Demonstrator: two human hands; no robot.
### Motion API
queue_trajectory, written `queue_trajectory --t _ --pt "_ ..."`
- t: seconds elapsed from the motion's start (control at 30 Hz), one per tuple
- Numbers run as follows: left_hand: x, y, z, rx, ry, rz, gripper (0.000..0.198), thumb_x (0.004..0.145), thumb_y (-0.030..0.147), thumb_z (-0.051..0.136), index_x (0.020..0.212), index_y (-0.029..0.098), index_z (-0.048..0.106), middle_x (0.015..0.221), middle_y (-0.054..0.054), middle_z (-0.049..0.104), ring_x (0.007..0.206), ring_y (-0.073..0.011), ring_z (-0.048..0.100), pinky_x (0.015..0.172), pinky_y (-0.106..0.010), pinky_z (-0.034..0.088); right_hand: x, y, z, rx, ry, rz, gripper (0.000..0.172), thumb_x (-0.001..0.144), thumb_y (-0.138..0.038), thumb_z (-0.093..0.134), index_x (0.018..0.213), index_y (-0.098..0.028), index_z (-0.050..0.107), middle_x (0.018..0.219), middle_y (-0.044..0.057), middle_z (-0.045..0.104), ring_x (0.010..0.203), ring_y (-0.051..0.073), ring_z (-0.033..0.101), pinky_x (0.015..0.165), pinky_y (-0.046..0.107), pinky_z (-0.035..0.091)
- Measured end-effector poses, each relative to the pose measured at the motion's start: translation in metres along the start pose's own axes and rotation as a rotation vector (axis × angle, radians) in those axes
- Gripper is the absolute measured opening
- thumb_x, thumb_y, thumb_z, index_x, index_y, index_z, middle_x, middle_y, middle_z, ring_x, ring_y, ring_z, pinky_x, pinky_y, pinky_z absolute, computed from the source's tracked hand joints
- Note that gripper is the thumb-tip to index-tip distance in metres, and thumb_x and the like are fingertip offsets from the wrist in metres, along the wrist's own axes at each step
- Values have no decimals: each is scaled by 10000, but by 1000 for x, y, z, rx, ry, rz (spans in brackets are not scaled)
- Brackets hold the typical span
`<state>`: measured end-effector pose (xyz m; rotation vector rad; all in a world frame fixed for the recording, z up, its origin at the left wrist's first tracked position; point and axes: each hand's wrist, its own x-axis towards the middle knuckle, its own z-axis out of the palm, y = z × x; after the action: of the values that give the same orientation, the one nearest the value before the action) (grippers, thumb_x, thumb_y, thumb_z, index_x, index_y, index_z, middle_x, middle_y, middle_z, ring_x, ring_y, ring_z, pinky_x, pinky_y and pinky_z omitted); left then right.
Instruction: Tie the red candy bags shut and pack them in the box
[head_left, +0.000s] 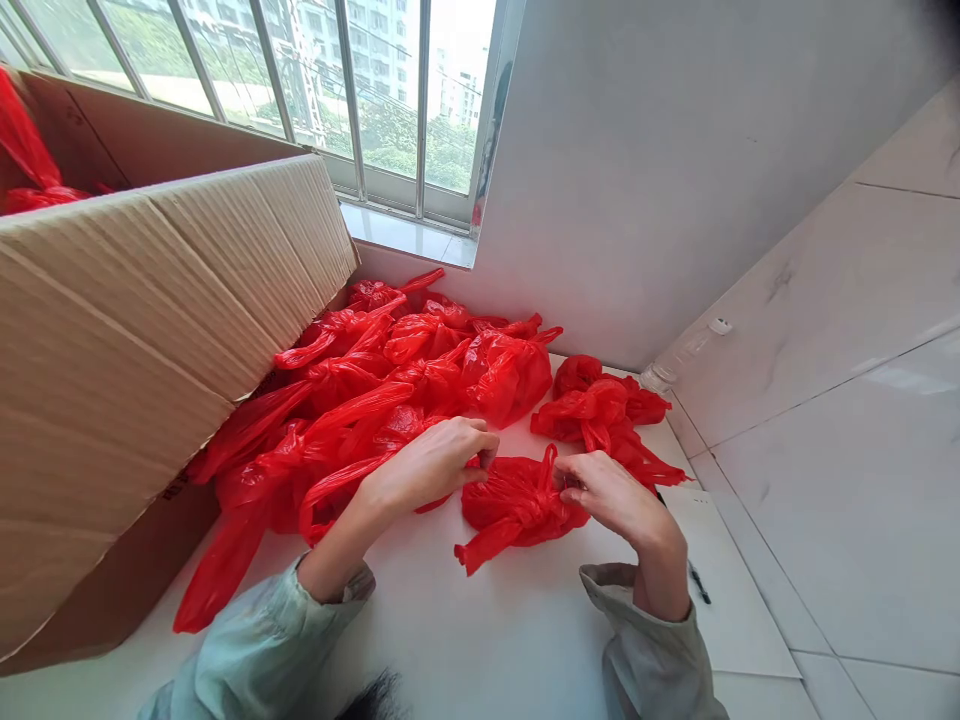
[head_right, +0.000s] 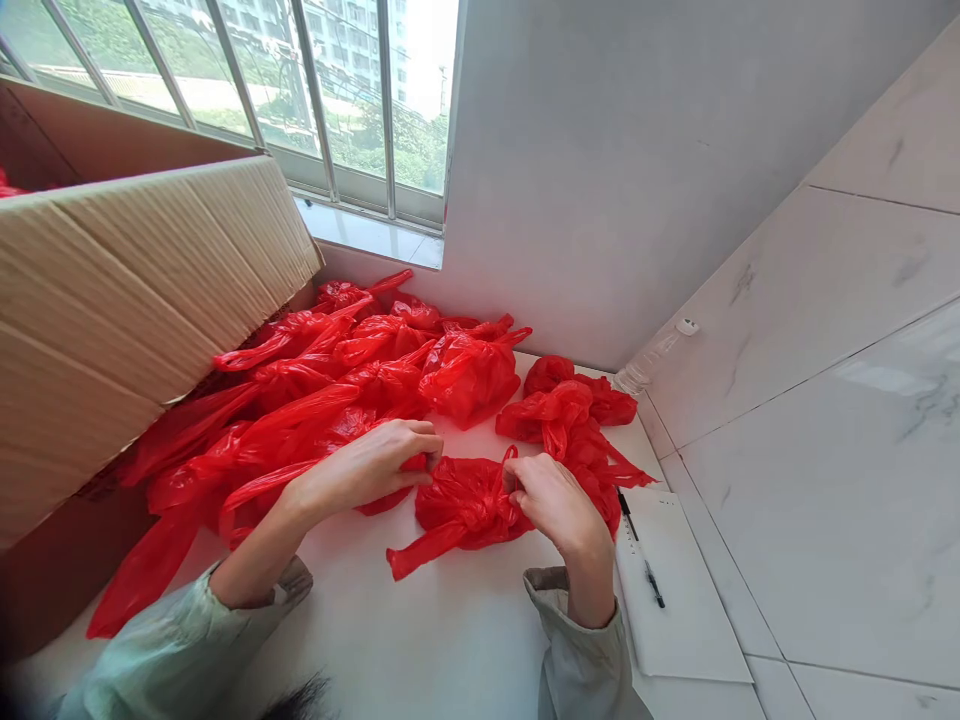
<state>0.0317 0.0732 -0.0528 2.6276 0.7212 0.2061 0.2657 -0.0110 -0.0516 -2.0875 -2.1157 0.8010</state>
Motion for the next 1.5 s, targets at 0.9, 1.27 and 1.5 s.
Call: queue_trajectory --t 0.9,1.27,1.5 --pt "-2 15 4 -92 -174 54 325 792 36 557 1034 237 638 1084 -25 629 941 -201 629 803 -271 461 9 -24 8 232 -114 -264 91 737 -245 714 798 -227 649 778 -23 620 711 148 537 610 258 366" --pt "-25 -3 -22 -19 -86 -74 179 752 54 605 746 192 493 798 6 593 760 -170 573 633 -238 388 1 -17 -6 242 170 -228 134 926 -249 478 813 -218 541 790 -22 606 683 138 490 615 267 331" --pt "-25 13 -8 -97 9 -59 422 807 264 754 1152 230 514 1180 -47 601 1058 -229 592 877 -296 466 7 -31 3 243 340 -226 137 760 -131 486 762 -232 394 681 -66 477 592 112 416 576 250 301"
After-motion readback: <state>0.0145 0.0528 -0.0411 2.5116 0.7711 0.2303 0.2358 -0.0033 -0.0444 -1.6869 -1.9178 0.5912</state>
